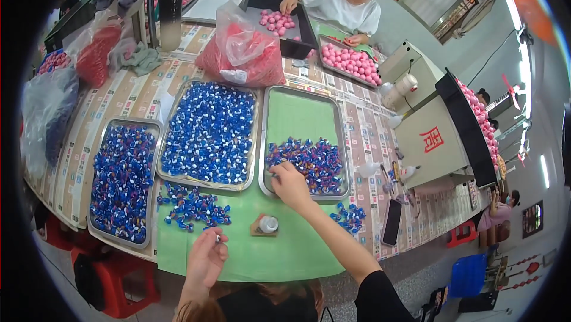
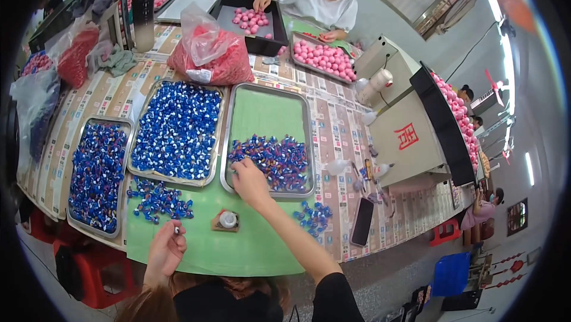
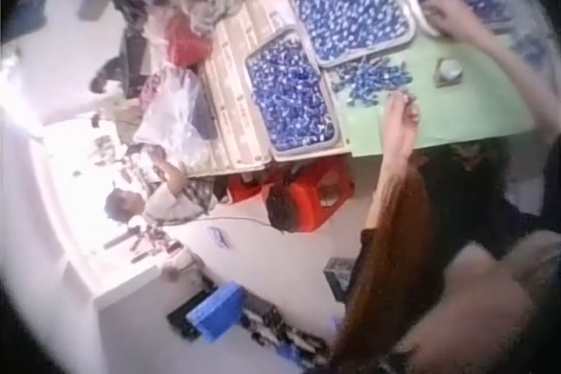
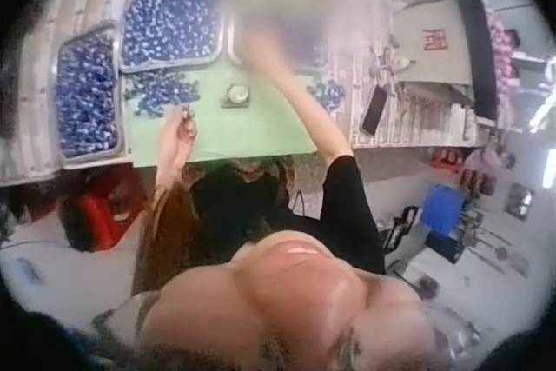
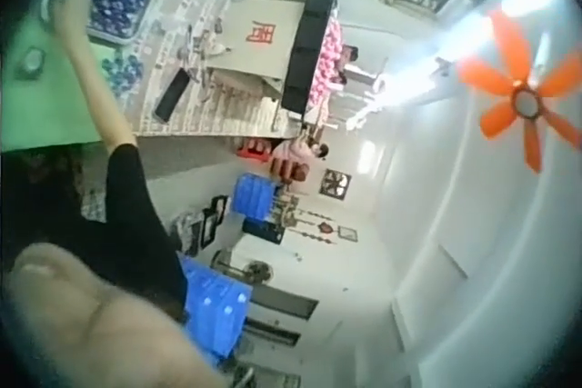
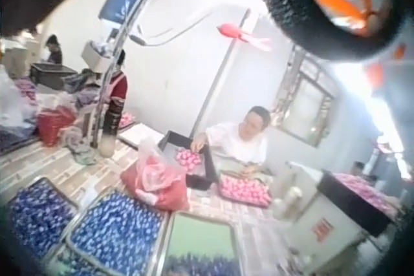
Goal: Assembling small blue plastic toy components using glue at a factory workbench.
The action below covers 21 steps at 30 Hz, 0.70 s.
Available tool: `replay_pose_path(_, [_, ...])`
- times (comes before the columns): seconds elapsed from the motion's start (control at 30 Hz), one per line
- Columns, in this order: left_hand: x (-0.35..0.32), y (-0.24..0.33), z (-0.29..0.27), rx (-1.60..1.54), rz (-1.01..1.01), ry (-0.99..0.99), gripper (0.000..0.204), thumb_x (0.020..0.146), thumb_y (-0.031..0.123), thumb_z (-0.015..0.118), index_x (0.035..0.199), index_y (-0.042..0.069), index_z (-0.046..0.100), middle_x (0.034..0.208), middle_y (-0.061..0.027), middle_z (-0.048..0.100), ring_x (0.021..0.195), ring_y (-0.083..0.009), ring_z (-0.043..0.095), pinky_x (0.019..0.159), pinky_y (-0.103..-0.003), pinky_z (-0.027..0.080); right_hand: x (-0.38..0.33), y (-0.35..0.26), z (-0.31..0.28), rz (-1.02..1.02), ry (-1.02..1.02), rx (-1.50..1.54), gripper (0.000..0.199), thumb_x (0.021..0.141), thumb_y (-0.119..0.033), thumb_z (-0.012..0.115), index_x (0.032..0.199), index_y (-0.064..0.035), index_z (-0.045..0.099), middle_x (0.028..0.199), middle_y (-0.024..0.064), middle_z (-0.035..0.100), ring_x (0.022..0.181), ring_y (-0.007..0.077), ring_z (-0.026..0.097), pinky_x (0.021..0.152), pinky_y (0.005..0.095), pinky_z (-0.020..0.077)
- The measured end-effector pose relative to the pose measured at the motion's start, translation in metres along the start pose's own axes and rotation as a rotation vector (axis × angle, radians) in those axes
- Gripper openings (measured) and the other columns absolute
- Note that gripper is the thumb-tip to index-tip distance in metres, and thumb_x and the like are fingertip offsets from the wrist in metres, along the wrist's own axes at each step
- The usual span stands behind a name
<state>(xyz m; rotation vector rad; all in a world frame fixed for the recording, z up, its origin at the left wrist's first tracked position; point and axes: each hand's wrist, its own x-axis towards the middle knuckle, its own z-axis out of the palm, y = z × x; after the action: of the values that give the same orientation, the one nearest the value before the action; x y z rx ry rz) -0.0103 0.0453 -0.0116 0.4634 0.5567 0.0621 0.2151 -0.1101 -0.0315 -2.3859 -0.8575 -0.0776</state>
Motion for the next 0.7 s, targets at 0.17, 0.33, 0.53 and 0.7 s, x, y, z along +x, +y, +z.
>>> replay_pose_path(0.17, [0.005,-0.004,0.008,-0.053,-0.070,-0.093,0.027,0.091,0.021,0.042,0.111,0.002,0.046,0.080,-0.0039,0.051,0.063,-0.0132,0.047,0.055,-0.023,0.036,-0.005,0.010,-0.027,0.503,0.056,0.984,0.016,0.079,-0.004,0.055,0.094,0.0015,0.059,0.084,0.0045,0.057,0.074,0.0130,0.057,0.067,0.0253,0.0461])
replay_pose_path(0.33, [0.003,-0.006,0.016,-0.048,-0.123,-0.132,0.030,0.092,0.019,0.041,0.117,0.003,0.044,0.082,-0.0050,0.054,0.069,-0.0138,0.050,0.061,-0.025,0.039,-0.032,0.001,-0.055,0.605,0.000,1.258,0.019,0.079,-0.005,0.057,0.097,-0.0010,0.054,0.082,0.0051,0.057,0.074,0.0144,0.057,0.066,0.0261,0.0475])
replay_pose_path(0.53, [0.018,-0.014,0.020,-0.069,-0.089,-0.183,0.030,0.092,0.023,0.041,0.116,0.004,0.044,0.084,-0.0045,0.053,0.073,-0.0124,0.050,0.066,-0.026,0.043,-0.057,-0.004,-0.073,0.596,-0.042,1.423,0.021,0.080,0.001,0.052,0.102,-0.0004,0.054,0.089,0.0065,0.059,0.081,0.0175,0.059,0.073,0.0268,0.0477])
replay_pose_path(0.7, [0.024,-0.012,0.030,-0.102,-0.124,-0.313,0.042,0.094,0.032,0.034,0.121,0.002,0.042,0.090,-0.0046,0.052,0.081,-0.0127,0.050,0.071,-0.025,0.042,-0.075,-0.019,-0.081,0.636,-0.092,1.310,0.024,0.081,0.002,0.051,0.105,0.0006,0.052,0.097,0.0073,0.056,0.079,0.0157,0.058,0.069,0.0246,0.0469])
